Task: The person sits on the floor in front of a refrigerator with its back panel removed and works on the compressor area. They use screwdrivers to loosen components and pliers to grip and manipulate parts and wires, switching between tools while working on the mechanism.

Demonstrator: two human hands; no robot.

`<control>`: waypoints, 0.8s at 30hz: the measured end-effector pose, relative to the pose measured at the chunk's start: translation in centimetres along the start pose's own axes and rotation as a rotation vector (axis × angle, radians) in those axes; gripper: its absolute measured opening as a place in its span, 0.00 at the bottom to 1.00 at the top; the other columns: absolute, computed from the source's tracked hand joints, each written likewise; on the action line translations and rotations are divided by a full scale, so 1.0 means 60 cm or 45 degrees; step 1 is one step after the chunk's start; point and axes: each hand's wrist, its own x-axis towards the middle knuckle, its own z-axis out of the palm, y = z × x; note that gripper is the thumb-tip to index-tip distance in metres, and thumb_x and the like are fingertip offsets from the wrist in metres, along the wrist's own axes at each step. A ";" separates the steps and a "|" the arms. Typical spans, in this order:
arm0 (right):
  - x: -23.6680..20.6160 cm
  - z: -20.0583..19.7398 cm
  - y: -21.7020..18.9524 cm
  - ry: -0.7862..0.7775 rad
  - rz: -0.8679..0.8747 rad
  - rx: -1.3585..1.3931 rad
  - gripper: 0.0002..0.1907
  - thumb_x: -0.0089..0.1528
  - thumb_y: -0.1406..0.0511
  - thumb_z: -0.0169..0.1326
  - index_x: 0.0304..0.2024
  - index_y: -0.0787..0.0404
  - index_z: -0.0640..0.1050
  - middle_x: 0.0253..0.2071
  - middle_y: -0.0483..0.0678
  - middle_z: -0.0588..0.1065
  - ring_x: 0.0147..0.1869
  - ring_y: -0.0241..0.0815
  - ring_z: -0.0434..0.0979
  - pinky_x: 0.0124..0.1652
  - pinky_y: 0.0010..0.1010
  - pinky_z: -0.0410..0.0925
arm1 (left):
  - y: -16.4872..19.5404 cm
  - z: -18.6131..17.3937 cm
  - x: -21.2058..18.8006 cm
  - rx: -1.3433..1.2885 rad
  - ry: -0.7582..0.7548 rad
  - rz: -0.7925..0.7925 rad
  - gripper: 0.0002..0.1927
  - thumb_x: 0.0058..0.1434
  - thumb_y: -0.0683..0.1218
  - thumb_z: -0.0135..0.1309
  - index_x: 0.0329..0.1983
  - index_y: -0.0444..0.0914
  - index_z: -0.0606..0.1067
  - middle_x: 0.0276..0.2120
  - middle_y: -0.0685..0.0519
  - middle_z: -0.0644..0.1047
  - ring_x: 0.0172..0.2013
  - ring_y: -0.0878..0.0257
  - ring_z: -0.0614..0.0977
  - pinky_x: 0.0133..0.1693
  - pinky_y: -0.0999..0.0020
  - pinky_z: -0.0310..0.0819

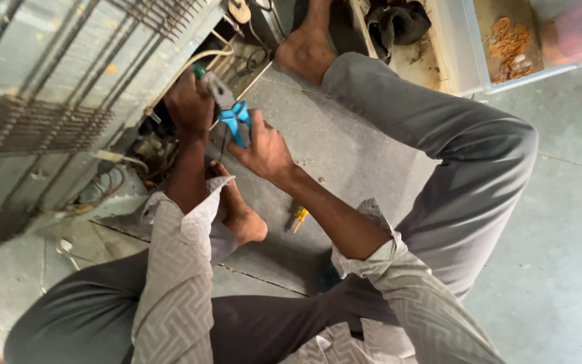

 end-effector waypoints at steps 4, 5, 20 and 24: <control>-0.017 -0.024 0.034 0.070 0.206 -0.024 0.32 0.53 0.57 0.63 0.55 0.64 0.67 0.34 0.63 0.79 0.38 0.64 0.82 0.40 0.52 0.73 | 0.005 0.004 0.000 -0.031 0.088 -0.129 0.13 0.70 0.49 0.58 0.40 0.33 0.79 0.37 0.37 0.79 0.40 0.36 0.79 0.43 0.45 0.72; -0.016 -0.031 0.046 0.072 0.252 -0.032 0.32 0.53 0.58 0.63 0.55 0.64 0.68 0.33 0.62 0.79 0.37 0.63 0.82 0.39 0.51 0.73 | 0.004 0.006 0.000 -0.053 0.141 -0.138 0.13 0.69 0.49 0.60 0.40 0.32 0.78 0.37 0.37 0.79 0.39 0.36 0.79 0.42 0.45 0.72; -0.004 -0.051 0.078 0.107 0.331 -0.033 0.31 0.53 0.58 0.64 0.52 0.65 0.69 0.27 0.55 0.77 0.32 0.57 0.81 0.37 0.48 0.73 | -0.009 0.022 -0.006 0.067 0.193 -0.086 0.14 0.68 0.48 0.62 0.41 0.30 0.76 0.36 0.35 0.78 0.38 0.35 0.78 0.40 0.45 0.72; -0.010 -0.050 0.067 0.107 0.287 -0.048 0.31 0.52 0.59 0.64 0.53 0.65 0.70 0.27 0.55 0.76 0.32 0.57 0.80 0.36 0.48 0.72 | -0.006 0.022 -0.003 0.058 0.158 -0.141 0.14 0.67 0.48 0.63 0.39 0.31 0.77 0.33 0.36 0.78 0.36 0.35 0.79 0.39 0.45 0.72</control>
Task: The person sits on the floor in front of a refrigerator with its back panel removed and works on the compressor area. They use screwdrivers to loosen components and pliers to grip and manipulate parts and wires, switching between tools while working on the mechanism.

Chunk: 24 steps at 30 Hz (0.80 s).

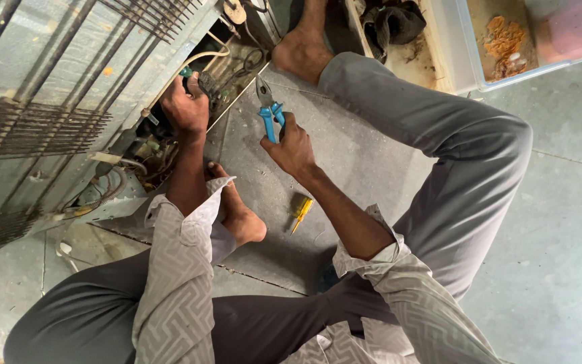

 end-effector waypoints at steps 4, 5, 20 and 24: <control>-0.004 -0.002 -0.004 -0.039 0.016 -0.003 0.30 0.53 0.59 0.63 0.54 0.64 0.69 0.27 0.55 0.76 0.32 0.56 0.81 0.37 0.48 0.72 | 0.003 -0.001 0.003 0.013 0.008 0.014 0.14 0.68 0.49 0.62 0.40 0.31 0.77 0.34 0.35 0.79 0.36 0.35 0.79 0.39 0.46 0.73; -0.004 -0.003 -0.006 -0.035 -0.011 -0.021 0.31 0.53 0.59 0.63 0.54 0.64 0.69 0.28 0.55 0.76 0.33 0.57 0.81 0.37 0.48 0.72 | 0.004 0.000 0.003 0.012 0.015 0.021 0.15 0.68 0.49 0.62 0.41 0.30 0.77 0.35 0.35 0.79 0.36 0.35 0.80 0.39 0.46 0.74; 0.040 0.049 -0.123 -0.274 -0.192 -0.182 0.38 0.53 0.57 0.65 0.59 0.65 0.64 0.40 0.68 0.78 0.43 0.71 0.79 0.43 0.55 0.73 | -0.035 0.015 -0.006 -0.216 -0.154 0.198 0.14 0.69 0.49 0.51 0.42 0.33 0.78 0.38 0.37 0.80 0.40 0.35 0.80 0.43 0.47 0.74; 0.018 0.020 -0.083 -0.118 -0.134 -0.045 0.37 0.53 0.56 0.65 0.58 0.64 0.66 0.41 0.69 0.78 0.44 0.71 0.80 0.43 0.54 0.74 | -0.010 0.001 -0.004 -0.041 -0.175 0.024 0.14 0.69 0.51 0.55 0.41 0.34 0.79 0.37 0.37 0.79 0.38 0.36 0.80 0.43 0.45 0.73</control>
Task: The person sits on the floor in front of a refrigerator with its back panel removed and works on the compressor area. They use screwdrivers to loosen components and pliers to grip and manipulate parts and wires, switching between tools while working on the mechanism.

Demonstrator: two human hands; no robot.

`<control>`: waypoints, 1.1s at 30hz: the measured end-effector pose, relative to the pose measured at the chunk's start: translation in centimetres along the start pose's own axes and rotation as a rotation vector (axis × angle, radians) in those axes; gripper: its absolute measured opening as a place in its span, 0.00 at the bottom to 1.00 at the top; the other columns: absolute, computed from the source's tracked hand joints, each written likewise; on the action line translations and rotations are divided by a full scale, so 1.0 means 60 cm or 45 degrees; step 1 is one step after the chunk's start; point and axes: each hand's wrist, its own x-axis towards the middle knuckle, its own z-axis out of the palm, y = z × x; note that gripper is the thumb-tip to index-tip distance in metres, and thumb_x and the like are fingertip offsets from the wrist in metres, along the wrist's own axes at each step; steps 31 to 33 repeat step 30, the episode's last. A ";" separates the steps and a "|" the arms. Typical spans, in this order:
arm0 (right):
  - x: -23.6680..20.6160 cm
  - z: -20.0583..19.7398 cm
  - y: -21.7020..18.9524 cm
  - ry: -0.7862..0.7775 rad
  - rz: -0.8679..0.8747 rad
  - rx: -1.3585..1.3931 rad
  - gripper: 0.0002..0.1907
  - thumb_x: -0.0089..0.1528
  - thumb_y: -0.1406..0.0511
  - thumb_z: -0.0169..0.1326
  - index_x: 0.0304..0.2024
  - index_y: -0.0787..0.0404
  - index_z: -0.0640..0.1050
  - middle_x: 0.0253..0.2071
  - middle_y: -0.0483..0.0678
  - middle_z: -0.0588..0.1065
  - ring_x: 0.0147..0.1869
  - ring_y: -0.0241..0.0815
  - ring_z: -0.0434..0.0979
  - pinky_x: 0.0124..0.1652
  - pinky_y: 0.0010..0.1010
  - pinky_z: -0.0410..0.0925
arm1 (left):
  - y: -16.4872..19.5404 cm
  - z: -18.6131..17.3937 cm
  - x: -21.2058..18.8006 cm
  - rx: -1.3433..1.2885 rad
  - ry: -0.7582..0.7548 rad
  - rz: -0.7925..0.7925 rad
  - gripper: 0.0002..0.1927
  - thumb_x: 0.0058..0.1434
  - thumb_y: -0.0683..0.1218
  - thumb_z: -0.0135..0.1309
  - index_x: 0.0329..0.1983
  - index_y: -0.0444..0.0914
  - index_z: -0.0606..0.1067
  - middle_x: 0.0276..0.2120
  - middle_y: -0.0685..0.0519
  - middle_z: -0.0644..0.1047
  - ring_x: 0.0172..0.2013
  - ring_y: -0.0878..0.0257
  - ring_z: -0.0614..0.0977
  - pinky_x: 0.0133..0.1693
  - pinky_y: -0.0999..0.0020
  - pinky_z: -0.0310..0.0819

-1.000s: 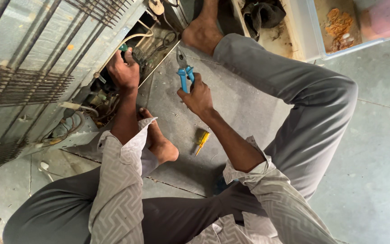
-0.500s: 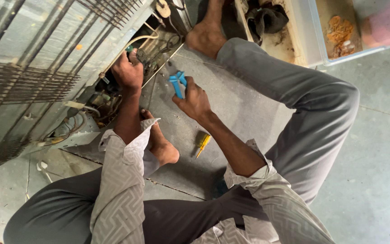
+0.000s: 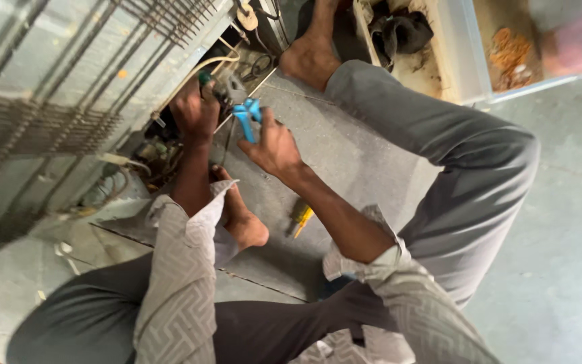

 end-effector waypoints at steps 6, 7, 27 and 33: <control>-0.023 -0.049 0.106 0.034 0.237 -0.137 0.33 0.51 0.56 0.65 0.53 0.64 0.70 0.41 0.65 0.80 0.47 0.67 0.81 0.48 0.52 0.72 | 0.005 0.003 0.012 -0.038 0.232 -0.032 0.19 0.69 0.52 0.62 0.40 0.29 0.78 0.35 0.35 0.80 0.38 0.36 0.80 0.42 0.46 0.73; -0.022 -0.053 0.122 0.049 0.250 -0.162 0.33 0.51 0.56 0.66 0.53 0.63 0.71 0.41 0.64 0.79 0.47 0.67 0.80 0.48 0.52 0.72 | 0.003 0.005 0.018 -0.096 0.303 -0.064 0.20 0.67 0.53 0.64 0.39 0.29 0.78 0.35 0.36 0.80 0.37 0.38 0.81 0.42 0.48 0.75; -0.041 -0.024 0.229 0.174 0.376 -0.338 0.42 0.46 0.54 0.70 0.59 0.64 0.72 0.62 0.58 0.63 0.69 0.59 0.59 0.65 0.45 0.60 | 0.203 -0.088 -0.164 -0.322 -0.134 -0.467 0.21 0.60 0.48 0.61 0.56 0.40 0.78 0.40 0.44 0.82 0.40 0.49 0.84 0.42 0.57 0.78; -0.052 -0.025 0.199 0.195 0.377 -0.365 0.43 0.46 0.53 0.70 0.60 0.64 0.71 0.62 0.58 0.63 0.69 0.59 0.59 0.65 0.45 0.60 | 0.309 -0.195 -0.087 -0.577 -0.328 -0.311 0.21 0.61 0.51 0.62 0.55 0.40 0.76 0.40 0.45 0.82 0.42 0.52 0.86 0.43 0.59 0.80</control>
